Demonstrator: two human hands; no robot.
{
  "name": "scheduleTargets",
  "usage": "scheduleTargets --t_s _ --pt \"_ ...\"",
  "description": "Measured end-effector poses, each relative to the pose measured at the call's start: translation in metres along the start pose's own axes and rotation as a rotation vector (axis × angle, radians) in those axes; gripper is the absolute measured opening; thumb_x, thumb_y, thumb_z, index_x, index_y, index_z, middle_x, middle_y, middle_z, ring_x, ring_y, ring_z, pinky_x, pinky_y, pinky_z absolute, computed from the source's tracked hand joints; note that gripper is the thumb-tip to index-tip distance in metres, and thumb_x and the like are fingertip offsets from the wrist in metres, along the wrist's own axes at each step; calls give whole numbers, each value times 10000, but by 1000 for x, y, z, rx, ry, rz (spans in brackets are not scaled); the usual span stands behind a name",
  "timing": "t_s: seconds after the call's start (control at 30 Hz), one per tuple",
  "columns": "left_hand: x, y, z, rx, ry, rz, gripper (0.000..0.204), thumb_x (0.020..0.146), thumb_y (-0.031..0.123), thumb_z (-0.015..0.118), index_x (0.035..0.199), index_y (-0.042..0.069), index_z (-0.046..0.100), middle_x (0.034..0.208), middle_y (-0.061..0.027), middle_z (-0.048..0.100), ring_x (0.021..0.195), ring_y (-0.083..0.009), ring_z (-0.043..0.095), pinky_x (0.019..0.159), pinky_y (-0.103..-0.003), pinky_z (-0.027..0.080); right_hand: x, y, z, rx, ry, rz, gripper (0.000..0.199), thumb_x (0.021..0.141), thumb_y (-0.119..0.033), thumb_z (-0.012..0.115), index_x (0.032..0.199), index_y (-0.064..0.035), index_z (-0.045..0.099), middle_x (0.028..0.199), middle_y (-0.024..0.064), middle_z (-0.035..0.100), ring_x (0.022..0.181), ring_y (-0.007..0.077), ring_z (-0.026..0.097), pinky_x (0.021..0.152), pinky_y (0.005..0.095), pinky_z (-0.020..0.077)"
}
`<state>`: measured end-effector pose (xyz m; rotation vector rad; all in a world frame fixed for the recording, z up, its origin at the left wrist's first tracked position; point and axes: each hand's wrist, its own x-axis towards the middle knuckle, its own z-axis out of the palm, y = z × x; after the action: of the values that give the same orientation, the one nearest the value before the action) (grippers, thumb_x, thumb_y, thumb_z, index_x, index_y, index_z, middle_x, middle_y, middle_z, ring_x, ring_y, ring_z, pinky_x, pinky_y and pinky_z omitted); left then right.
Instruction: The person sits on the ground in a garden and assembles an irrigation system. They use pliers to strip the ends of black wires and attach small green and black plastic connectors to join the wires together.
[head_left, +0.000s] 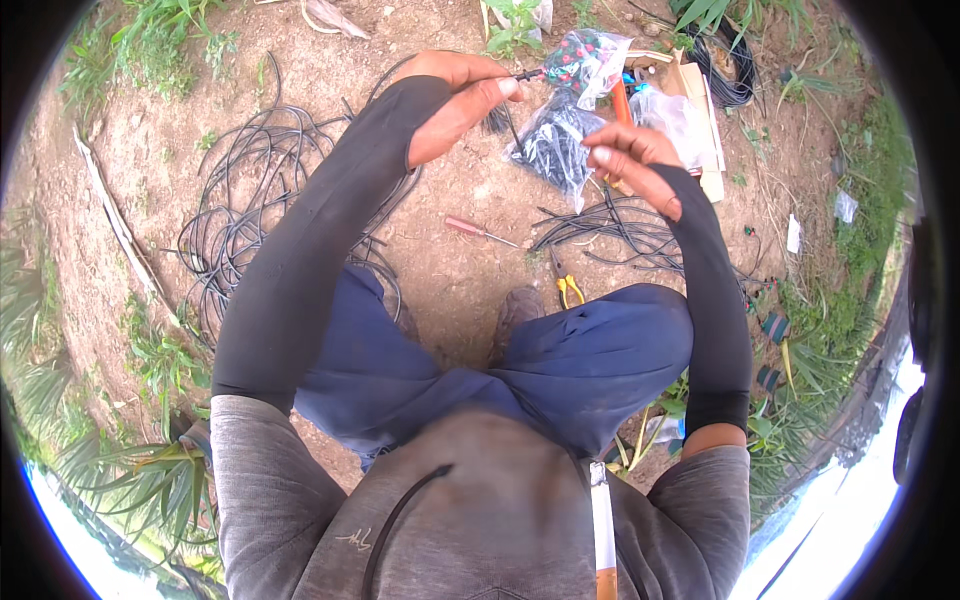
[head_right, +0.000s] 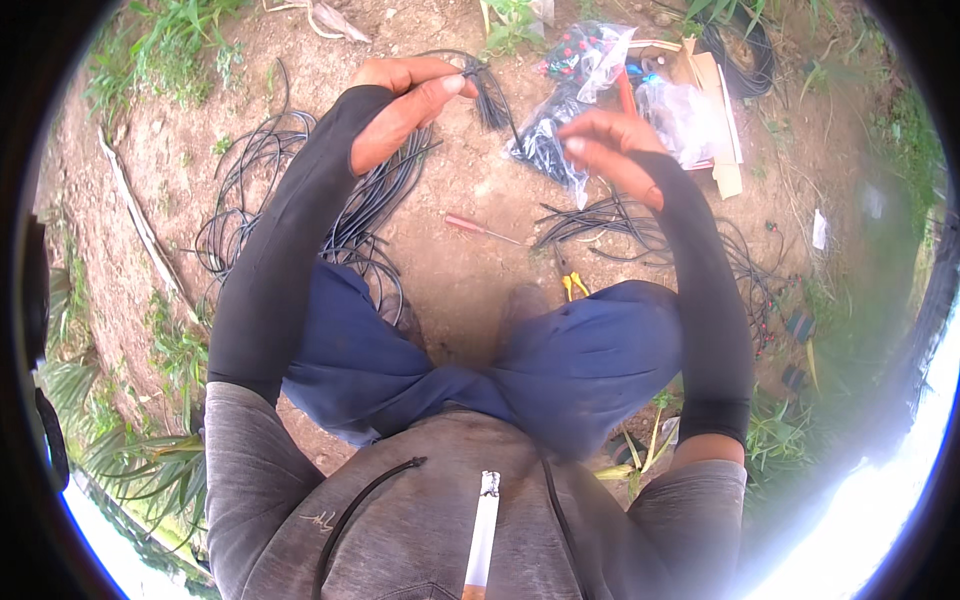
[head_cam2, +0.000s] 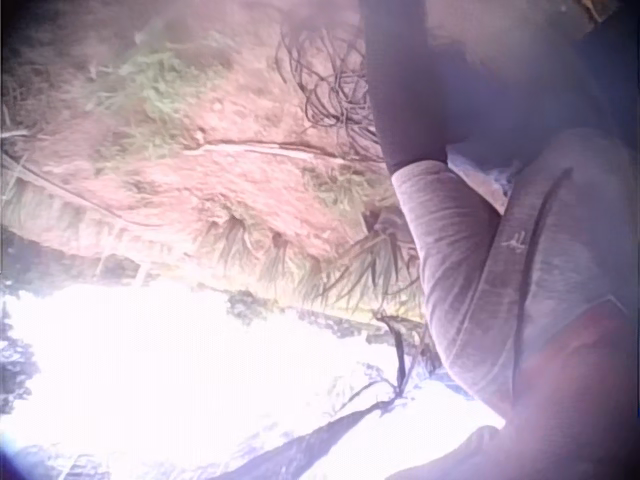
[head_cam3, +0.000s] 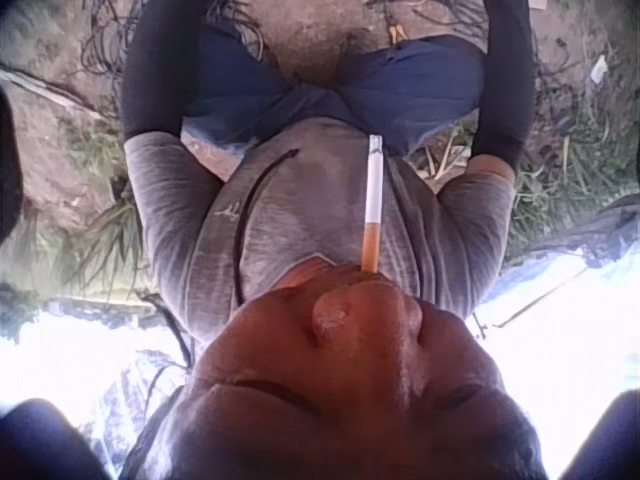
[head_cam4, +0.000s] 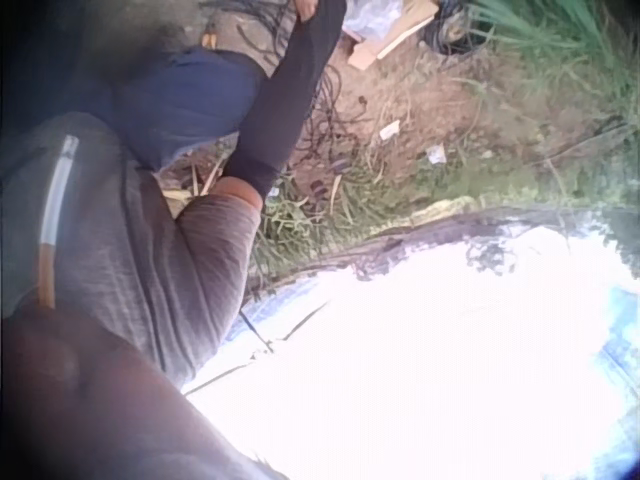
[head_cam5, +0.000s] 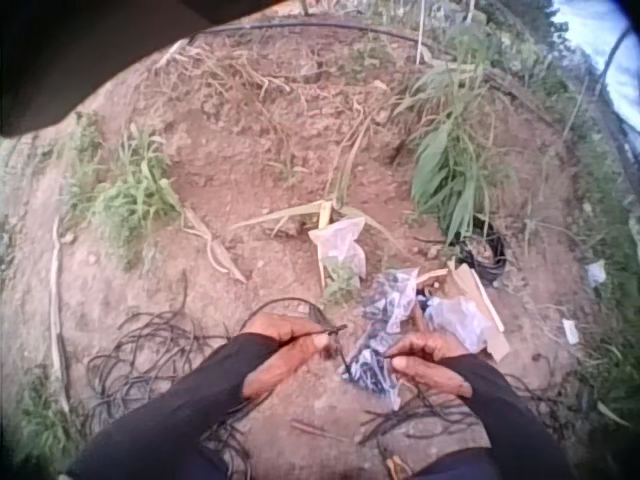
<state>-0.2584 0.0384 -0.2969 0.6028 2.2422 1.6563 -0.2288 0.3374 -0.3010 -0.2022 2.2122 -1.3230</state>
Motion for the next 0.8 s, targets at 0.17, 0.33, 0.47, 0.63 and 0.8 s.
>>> scheduleTargets --t_s 0.17,0.33,0.47,0.63,0.8 --pt "1 -10 -4 -23 35 8 316 941 296 525 1015 36 688 600 39 421 586 -55 402 537 -232 318 -43 158 23 -213 6 429 168 901 -159 589 1035 -69 635 856 6 647 756 110 594 693 262 486" --pt "-2 -22 -12 11 39 -95 298 944 275 532 1027 33 685 613 41 426 598 -57 403 553 -229 322 -159 321 141 -478 295 193 214 880 -140 574 1063 -53 644 889 64 659 794 177 634 730 328 508" --pt "4 -31 -11 -19 63 -176 304 950 257 529 1053 12 676 627 40 433 614 -66 404 570 -229 328 -193 326 195 -351 216 694 234 878 -142 577 1084 -48 633 920 70 653 822 182 630 749 333 504" --pt "8 -14 -8 -108 62 -200 298 950 231 533 1071 -8 663 620 41 430 593 -58 392 546 -224 313 -192 314 212 -129 284 892 261 875 -145 581 1111 -41 618 959 77 645 857 188 625 773 339 498" --pt "10 -10 1 -144 36 -216 313 946 249 545 1061 -17 665 641 42 463 609 -56 399 568 -222 330 -205 299 215 287 479 1008 290 872 -147 584 1138 -35 604 998 85 638 892 194 621 796 345 493"
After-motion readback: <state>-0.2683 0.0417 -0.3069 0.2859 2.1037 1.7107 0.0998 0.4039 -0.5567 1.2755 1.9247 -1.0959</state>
